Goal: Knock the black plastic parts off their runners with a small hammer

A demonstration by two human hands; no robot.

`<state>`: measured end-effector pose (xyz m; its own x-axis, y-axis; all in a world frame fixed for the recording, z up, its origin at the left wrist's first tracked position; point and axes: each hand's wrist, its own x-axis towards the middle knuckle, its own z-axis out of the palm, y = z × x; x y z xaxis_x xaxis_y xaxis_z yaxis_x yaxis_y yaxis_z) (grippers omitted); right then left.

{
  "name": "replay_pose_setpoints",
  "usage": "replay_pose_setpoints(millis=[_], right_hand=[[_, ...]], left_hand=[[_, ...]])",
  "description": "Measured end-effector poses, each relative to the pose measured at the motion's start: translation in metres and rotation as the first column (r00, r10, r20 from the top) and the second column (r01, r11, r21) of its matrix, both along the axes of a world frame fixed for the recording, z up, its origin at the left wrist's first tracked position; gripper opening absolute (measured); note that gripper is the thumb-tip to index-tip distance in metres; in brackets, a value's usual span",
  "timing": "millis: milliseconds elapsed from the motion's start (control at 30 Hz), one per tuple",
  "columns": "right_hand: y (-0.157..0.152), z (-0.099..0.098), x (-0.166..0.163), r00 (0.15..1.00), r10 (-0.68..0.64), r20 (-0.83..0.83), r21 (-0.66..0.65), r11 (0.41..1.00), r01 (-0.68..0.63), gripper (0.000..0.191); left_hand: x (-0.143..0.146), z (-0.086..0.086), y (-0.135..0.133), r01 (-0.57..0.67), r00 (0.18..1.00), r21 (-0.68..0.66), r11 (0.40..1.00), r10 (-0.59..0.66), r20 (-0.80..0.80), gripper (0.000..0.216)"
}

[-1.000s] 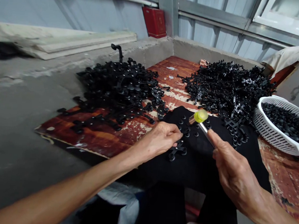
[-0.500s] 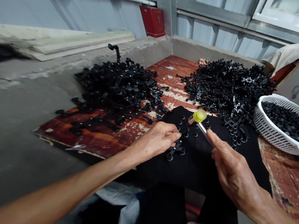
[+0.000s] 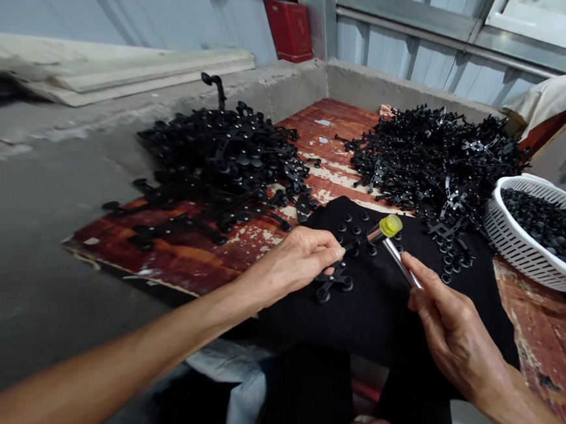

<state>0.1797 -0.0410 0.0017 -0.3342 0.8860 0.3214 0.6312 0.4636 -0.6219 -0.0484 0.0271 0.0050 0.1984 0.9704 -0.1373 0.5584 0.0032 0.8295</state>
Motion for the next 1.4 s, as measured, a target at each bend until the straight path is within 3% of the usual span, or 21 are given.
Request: replay_pose_setpoints(millis=[800, 967, 1167, 1400], right_hand=[[-0.003, -0.001, -0.001, 1.000, 0.006, 0.023, 0.040, 0.999, -0.007, 0.045], [-0.003, 0.003, -0.004, 0.999, 0.033, 0.022, 0.099, 0.994, -0.035, 0.054], [0.006, 0.001, -0.008, 0.962, 0.037, 0.272, 0.036, 0.998, -0.048, 0.063], [-0.006, 0.010, -0.011, 0.991, -0.001, 0.134, 0.151, 0.988, -0.019, 0.067]], left_hand=[[0.003, -0.001, 0.000, 0.017, 0.995, 0.065, 0.998, -0.010, -0.097, 0.028], [0.005, -0.001, 0.000, -0.007, 0.993, 0.055, 0.998, 0.013, -0.119, 0.027], [0.003, -0.002, 0.003, 0.001, 0.993, 0.047, 0.999, 0.005, -0.115, 0.028], [0.002, -0.002, 0.001, 0.031, 0.997, 0.055, 0.998, -0.027, -0.074, 0.031]])
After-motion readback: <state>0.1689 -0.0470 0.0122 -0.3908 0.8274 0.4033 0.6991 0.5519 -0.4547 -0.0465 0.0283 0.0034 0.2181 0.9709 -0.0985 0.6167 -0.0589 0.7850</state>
